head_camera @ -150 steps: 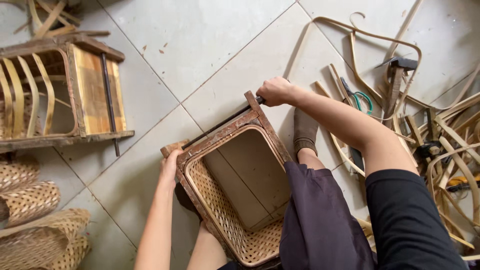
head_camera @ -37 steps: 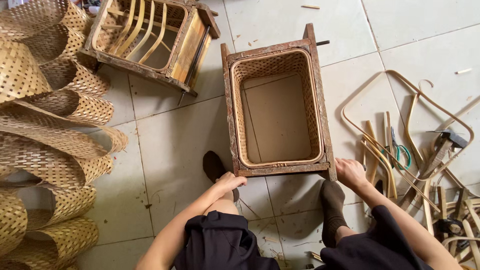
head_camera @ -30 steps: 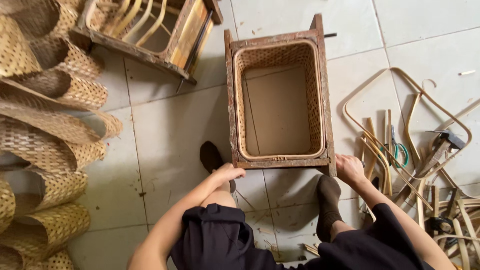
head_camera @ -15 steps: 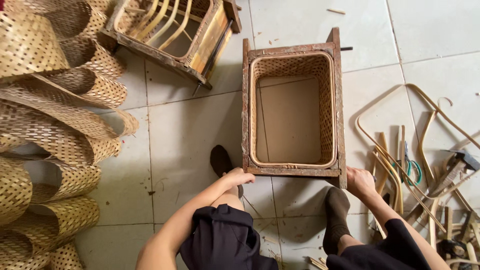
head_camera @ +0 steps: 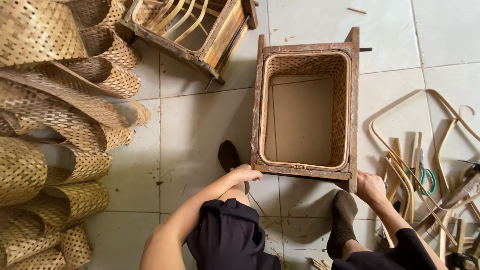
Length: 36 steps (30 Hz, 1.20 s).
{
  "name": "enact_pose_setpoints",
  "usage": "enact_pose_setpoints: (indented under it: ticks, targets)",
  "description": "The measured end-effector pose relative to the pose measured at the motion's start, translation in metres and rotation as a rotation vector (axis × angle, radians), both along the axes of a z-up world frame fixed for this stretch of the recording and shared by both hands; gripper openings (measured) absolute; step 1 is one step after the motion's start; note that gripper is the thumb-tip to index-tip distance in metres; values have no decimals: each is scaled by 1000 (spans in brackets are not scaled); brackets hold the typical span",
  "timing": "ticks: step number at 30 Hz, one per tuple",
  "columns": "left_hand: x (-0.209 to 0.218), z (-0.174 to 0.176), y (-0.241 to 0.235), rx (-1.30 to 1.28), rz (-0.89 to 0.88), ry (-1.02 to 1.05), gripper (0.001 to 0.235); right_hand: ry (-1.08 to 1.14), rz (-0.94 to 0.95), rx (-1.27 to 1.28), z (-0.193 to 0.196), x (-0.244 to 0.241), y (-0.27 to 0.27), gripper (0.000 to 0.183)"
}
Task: The person assembles a rectangular basket frame by inserting and securing curved bamboo strips into a wooden mold. They use a hammer to tap the strips into place and adjust the frame alignment throughout the process.
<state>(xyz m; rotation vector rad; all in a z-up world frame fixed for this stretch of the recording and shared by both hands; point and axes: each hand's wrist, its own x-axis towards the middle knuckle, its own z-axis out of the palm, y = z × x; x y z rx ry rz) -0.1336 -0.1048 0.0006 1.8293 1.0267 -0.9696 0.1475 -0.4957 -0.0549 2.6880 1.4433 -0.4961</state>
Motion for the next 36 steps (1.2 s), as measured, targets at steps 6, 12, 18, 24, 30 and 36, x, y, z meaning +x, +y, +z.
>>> enact_pose_setpoints:
  ticks: [6,12,18,24,30,36]
  targets:
    - [3,3,4,-25,27,-36,47,-26,4,40,7,4,5,27]
    - [1,3,0,-18,25,-20,49,-16,-15,24,10,0,2,28]
    - [1,13,6,38,-118,-40,49,-35,27,131,14,-2,6,30]
    - [10,24,1,110,-46,-84,42,-36,3,45,31,-2,12,24]
    - [10,38,-11,182,20,-107,37,-54,44,160,61,-11,16,15]
    - [6,31,-8,199,-24,-185,37,17,20,78,73,-12,22,17]
